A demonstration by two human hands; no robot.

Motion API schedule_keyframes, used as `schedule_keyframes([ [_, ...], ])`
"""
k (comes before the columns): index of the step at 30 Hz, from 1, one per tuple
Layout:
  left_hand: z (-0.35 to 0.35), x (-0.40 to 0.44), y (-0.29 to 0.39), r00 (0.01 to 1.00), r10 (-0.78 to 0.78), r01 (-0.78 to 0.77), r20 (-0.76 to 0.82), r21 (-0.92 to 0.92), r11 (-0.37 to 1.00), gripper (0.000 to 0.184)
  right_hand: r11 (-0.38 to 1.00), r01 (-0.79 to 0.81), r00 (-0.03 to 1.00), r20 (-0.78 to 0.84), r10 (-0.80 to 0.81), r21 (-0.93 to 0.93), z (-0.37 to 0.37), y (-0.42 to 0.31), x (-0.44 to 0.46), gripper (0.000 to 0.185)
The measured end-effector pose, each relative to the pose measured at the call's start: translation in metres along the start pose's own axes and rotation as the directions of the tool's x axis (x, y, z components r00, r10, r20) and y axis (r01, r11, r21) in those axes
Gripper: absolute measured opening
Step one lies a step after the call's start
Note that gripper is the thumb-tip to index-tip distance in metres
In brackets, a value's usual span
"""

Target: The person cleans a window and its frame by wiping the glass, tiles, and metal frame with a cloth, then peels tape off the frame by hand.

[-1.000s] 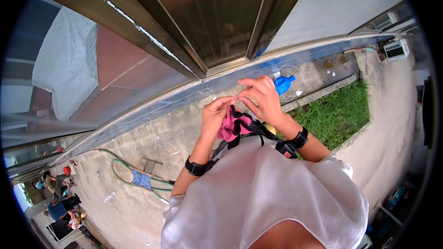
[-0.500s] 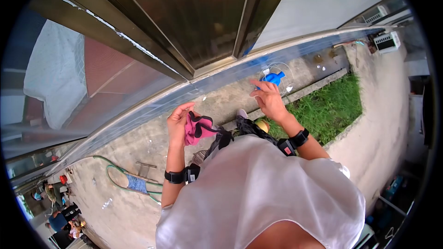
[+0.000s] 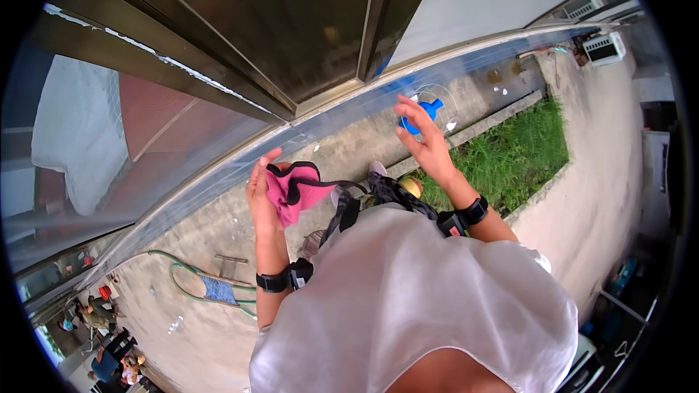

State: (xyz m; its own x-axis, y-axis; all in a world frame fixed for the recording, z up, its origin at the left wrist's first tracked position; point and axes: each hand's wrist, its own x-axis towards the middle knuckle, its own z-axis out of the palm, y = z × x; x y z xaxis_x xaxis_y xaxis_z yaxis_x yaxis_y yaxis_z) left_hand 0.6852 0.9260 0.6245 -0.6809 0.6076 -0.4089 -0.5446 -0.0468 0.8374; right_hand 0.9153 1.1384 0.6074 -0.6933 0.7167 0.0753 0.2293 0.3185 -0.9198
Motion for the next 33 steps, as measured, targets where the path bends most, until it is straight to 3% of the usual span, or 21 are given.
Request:
schedule_keyframes([
  [1,0.011,0.0,0.005,1.0,-0.007,0.007,0.006,0.004,1.0,0.036,0.925,-0.116,0.993,0.069,0.097,0.363,0.004,-0.007,0.001,0.042],
  [2,0.028,-0.002,0.011,1.0,0.022,-0.022,0.001,-0.056,0.998,0.038,0.857,-0.196,0.975,0.19,0.117,0.477,0.005,-0.02,0.004,0.053],
  [3,0.045,-0.002,0.016,0.998,0.065,-0.065,-0.006,-0.118,0.991,0.039,0.858,-0.181,0.977,0.185,0.102,0.48,0.01,-0.032,0.005,0.053],
  [5,0.073,0.004,0.013,0.986,0.128,-0.12,0.105,-0.084,0.989,0.042,0.604,-0.404,0.905,0.395,0.156,0.687,0.027,-0.061,0.006,0.063],
  [7,0.106,0.0,0.022,0.951,0.114,-0.149,0.288,0.103,0.983,0.047,0.626,-0.263,0.958,0.273,0.083,0.734,0.055,-0.067,0.015,0.069],
  [8,0.11,0.006,0.017,0.887,0.244,-0.353,0.392,0.237,0.905,0.05,0.535,-0.335,0.942,0.268,0.201,0.775,0.055,-0.076,0.025,0.068],
  [9,0.114,0.003,0.037,0.847,0.193,-0.44,0.494,0.451,0.776,0.051,0.422,-0.404,0.903,0.281,0.324,0.812,0.05,-0.081,0.036,0.068],
  [10,0.122,-0.005,0.063,0.772,0.258,-0.598,0.581,0.525,0.606,0.052,0.466,-0.279,0.955,0.19,0.229,0.839,0.041,-0.094,0.048,0.069],
  [11,0.127,-0.009,0.091,0.685,0.343,-0.709,0.642,0.483,0.513,0.052,0.491,-0.153,0.986,0.097,0.137,0.857,0.029,-0.11,0.058,0.07],
  [13,0.134,-0.021,0.156,0.49,0.591,-0.822,0.641,0.566,0.067,0.053,0.677,0.169,0.98,-0.194,-0.039,0.716,0.007,-0.133,0.082,0.069],
  [14,0.133,-0.019,0.187,0.311,0.689,-0.8,0.655,0.572,-0.183,0.055,0.808,0.367,0.919,-0.315,-0.237,0.461,-0.01,-0.148,0.096,0.07],
  [15,0.133,-0.017,0.219,0.11,0.738,-0.708,0.666,0.574,-0.412,0.058,0.831,0.496,0.843,-0.369,-0.391,0.253,-0.027,-0.166,0.107,0.064],
  [17,0.142,-0.021,0.283,-0.157,0.683,-0.438,0.713,0.57,-0.695,0.056,0.633,0.773,0.577,-0.362,-0.732,-0.047,-0.059,-0.209,0.143,0.058],
  [18,0.151,-0.021,0.311,-0.226,0.652,-0.335,0.724,0.571,-0.75,0.057,0.54,0.8,0.454,-0.325,-0.83,-0.261,-0.072,-0.241,0.153,0.055],
  [19,0.161,-0.022,0.337,-0.285,0.615,-0.227,0.735,0.572,-0.788,0.058,0.456,0.849,0.38,-0.293,-0.878,-0.268,-0.079,-0.266,0.166,0.054],
  [21,0.181,-0.023,0.383,-0.346,0.585,-0.151,0.733,0.572,-0.806,0.063,0.179,0.848,0.134,-0.124,-0.983,-0.499,-0.084,-0.317,0.191,0.048],
  [24,0.2,-0.014,0.428,-0.382,0.622,-0.136,0.683,0.624,-0.769,0.071,-0.227,0.767,-0.149,0.179,-0.973,-0.601,-0.074,-0.371,0.225,0.027],
  [25,0.203,-0.009,0.435,-0.402,0.64,-0.179,0.654,0.63,-0.756,0.073,-0.239,0.761,-0.164,0.177,-0.97,-0.603,-0.075,-0.383,0.235,0.027],
  [27,0.202,-0.005,0.435,-0.4,0.643,-0.193,0.653,0.625,-0.756,0.074,-0.422,0.667,-0.295,0.301,-0.907,-0.614,-0.078,-0.41,0.252,0.023],
  [28,0.202,-0.004,0.435,-0.405,0.644,-0.197,0.649,0.626,-0.754,0.074,-0.448,0.637,-0.332,0.301,-0.894,-0.628,-0.083,-0.428,0.257,0.022],
  [33,0.201,-0.005,0.434,-0.389,0.649,-0.199,0.653,0.629,-0.752,0.075,-0.43,0.487,-0.507,0.154,-0.848,-0.76,-0.123,-0.563,0.285,0.02],
])
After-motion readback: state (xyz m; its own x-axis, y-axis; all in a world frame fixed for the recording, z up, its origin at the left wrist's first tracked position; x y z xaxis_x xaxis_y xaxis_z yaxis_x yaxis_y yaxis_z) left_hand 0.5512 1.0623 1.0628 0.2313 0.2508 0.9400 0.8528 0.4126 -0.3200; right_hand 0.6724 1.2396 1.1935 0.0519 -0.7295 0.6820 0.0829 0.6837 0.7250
